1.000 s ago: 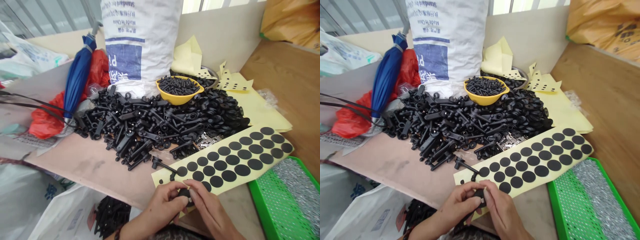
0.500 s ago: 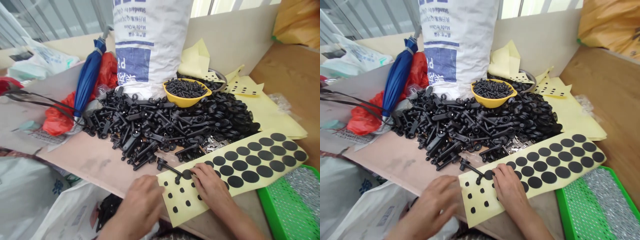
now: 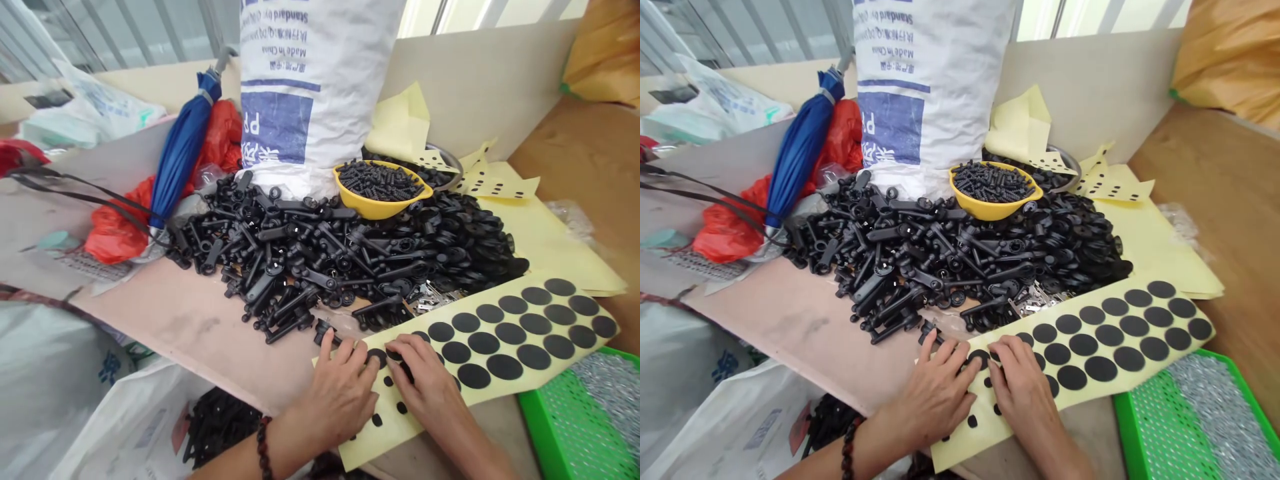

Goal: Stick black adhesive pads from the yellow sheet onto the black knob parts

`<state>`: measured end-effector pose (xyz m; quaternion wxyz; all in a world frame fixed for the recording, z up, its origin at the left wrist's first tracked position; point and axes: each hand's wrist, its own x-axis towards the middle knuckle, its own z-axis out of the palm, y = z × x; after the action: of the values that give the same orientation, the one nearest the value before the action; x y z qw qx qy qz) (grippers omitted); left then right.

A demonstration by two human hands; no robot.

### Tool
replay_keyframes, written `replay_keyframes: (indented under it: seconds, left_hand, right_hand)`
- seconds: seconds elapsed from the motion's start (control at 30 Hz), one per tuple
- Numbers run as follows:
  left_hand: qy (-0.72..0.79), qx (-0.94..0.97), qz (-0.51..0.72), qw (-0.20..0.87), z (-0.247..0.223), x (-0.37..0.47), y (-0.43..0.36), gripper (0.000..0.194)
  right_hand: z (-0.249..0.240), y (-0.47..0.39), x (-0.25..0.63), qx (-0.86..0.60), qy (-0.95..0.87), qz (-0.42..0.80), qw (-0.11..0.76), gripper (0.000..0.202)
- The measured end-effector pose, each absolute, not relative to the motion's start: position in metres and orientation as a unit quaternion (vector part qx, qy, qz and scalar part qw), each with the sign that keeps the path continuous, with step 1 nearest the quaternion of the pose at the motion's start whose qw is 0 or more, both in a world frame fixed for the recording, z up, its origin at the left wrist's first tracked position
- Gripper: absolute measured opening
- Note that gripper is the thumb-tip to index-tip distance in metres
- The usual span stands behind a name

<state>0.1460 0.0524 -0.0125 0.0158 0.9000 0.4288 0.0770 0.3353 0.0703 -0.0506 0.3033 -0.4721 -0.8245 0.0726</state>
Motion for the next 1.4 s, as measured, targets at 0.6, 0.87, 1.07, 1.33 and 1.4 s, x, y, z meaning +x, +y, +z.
replay_keyframes:
  seconds: [0.6, 0.87, 1.07, 1.33, 1.4]
  left_hand:
    - [0.43, 0.896, 0.106, 0.026, -0.016, 0.146, 0.051, 0.029]
    - [0.466, 0.849, 0.247, 0.01, -0.008, 0.112, 0.045, 0.028]
    - [0.588, 0.804, 0.093, 0.015, -0.005, 0.114, 0.054, 0.04]
    - [0.623, 0.78, 0.024, 0.06, 0.023, 0.125, 0.066, 0.027]
    - [0.573, 0.815, 0.071, 0.05, 0.023, 0.124, 0.059, 0.02]
  right_hand:
    - [-0.048, 0.069, 0.324, -0.454, -0.828, 0.107, 0.311, 0.019]
    - [-0.045, 0.064, 0.326, -0.433, -0.835, 0.141, 0.309, 0.02]
    - [-0.041, 0.061, 0.321, -0.421, -0.838, 0.153, 0.312, 0.02]
    - [-0.038, 0.059, 0.32, -0.458, -0.803, 0.179, 0.336, 0.016]
    - [-0.038, 0.064, 0.321, -0.473, -0.793, 0.185, 0.336, 0.017]
